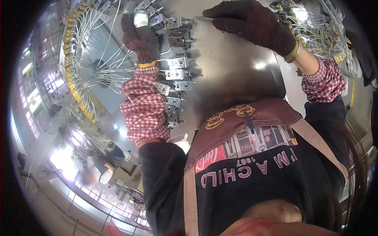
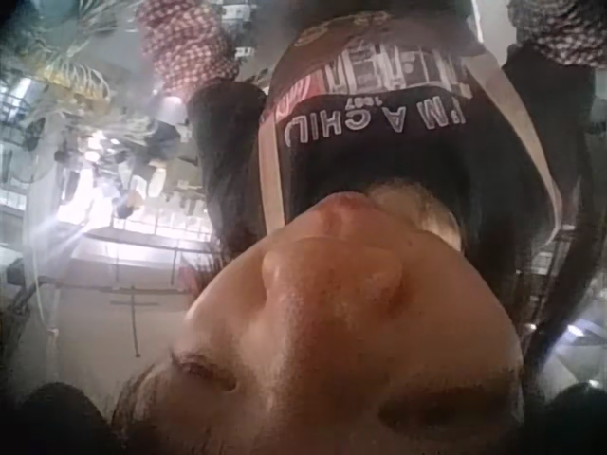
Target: Manually assemble and inspect wire connectors on a circular production jig at a manufacturing station.
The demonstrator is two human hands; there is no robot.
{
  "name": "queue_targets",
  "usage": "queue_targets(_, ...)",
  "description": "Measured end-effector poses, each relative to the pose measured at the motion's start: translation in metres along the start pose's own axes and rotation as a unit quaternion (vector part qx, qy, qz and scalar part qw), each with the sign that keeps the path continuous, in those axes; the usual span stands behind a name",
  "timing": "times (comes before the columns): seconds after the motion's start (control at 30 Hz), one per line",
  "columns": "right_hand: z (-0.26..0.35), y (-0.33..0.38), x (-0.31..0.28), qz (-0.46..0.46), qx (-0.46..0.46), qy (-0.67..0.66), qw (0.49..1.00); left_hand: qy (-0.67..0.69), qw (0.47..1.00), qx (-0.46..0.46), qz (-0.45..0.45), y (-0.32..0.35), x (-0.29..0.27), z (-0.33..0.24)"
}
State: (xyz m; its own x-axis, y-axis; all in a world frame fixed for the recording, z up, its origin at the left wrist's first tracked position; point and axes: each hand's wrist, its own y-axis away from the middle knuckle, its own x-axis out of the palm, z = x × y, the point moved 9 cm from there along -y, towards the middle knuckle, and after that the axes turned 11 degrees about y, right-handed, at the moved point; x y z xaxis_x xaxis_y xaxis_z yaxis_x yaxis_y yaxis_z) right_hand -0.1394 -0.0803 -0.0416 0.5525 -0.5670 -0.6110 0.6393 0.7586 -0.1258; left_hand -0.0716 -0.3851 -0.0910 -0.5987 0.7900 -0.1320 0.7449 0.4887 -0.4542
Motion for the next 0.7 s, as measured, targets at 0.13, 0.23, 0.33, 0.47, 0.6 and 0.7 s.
queue_targets(0.13, -0.012, 0.015, 0.017, 0.012, 0.097, -0.128, 0.987, 0.002, 1.0, 0.009, -0.01, 0.003, 0.003, -0.008)
queue_targets(0.23, 0.05, 0.039, 0.012, -0.125, -0.12, 0.174, 0.969, -0.24, 0.966, 0.077, 0.053, 0.004, 0.009, -0.03)
queue_targets(0.33, 0.04, 0.052, 0.039, -0.1, -0.074, 0.282, 0.951, 0.134, 0.981, -0.135, -0.039, 0.005, 0.025, -0.014)
queue_targets(0.47, 0.005, 0.035, 0.043, 0.015, 0.102, 0.067, 0.992, 0.162, 0.975, -0.148, -0.04, 0.013, 0.035, -0.039)
queue_targets(0.6, 0.01, 0.053, 0.033, -0.112, 0.046, 0.022, 0.992, 0.244, 0.954, -0.175, -0.017, 0.009, 0.042, -0.028)
queue_targets(0.7, -0.001, 0.059, 0.038, -0.102, 0.072, 0.027, 0.992, 0.235, 0.954, -0.187, -0.012, 0.011, 0.049, -0.035)
